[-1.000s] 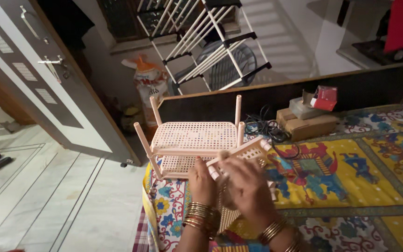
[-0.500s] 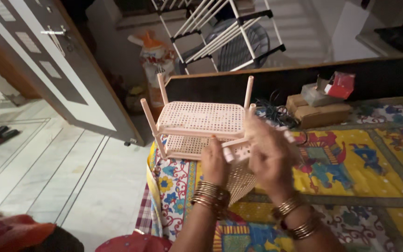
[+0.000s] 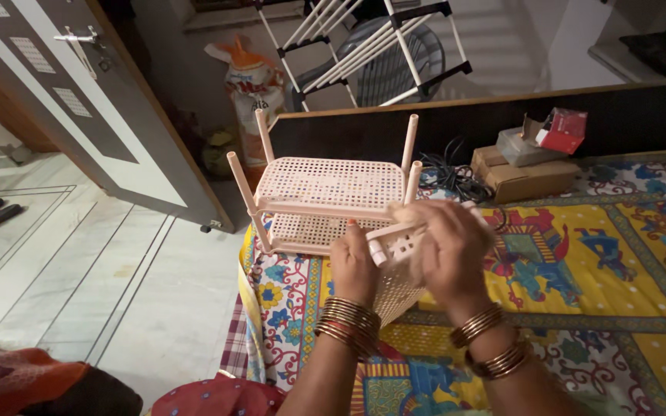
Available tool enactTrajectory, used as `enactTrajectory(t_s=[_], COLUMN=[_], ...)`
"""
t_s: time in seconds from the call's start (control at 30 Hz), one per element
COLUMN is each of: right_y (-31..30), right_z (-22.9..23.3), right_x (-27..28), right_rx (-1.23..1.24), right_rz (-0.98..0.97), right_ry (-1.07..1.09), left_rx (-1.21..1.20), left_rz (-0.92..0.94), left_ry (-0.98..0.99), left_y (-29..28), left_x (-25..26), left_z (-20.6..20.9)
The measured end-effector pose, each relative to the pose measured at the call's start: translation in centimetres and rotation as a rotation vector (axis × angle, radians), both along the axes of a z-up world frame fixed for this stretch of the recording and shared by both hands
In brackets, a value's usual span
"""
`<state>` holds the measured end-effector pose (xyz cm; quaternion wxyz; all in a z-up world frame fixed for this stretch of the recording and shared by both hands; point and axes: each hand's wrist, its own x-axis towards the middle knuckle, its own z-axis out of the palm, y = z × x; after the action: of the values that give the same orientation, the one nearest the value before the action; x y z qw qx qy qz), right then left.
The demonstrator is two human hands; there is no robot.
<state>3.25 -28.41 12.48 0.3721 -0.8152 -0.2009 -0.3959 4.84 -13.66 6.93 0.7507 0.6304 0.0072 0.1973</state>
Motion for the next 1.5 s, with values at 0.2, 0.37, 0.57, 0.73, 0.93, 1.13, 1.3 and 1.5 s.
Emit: enactTrajectory(t_s=[0.2,0.37,0.57,0.73,0.93,1.13,1.3,1.5], right_y=[-3.2,-0.3,3.6,1.8,-2.9,-4.4,-7.7,-9.8], right_z=[-0.7,0.0,0.7,1.2,-0.5,-3.2,-4.9,-8.2], right_x=[0.8,-0.5,-4.3,-2.3,0.9,2.5,3.4,6.2], right_rx=[-0.197,-0.018,-0.012,-0.055,-0.144,0.153,0.552,0.857], right_rz=[-0.300,-0.131,0.172,0.062,-0.202,-0.229,-0.042,0.033], right_ry=[-0.111,-0.071,-0.039,-0.070,-0.006,0.108,0.004,0.209], left_rx=[0.065,0.087,0.155,-0.027,-0.037,0.286,0.154,0.497], left_rz=[0.035,0.050,0.021,-0.087,-0.022,0.076,0.243,0.535], left_ry=[-0.002,-0.003,-0.126,0.011,-0.014,0.218,0.147,0.001], left_y=[-0.1,-0.6,-0.5,-0.2,0.6,0.7,4.6,13.4], left_x=[0.5,1.1,1.5,1.5,1.1,-0.9,-3.3,-2.4], left_z=[-0.4,-1.0,-1.6,-1.2,-1.9,-7.6,-14.6,-16.9])
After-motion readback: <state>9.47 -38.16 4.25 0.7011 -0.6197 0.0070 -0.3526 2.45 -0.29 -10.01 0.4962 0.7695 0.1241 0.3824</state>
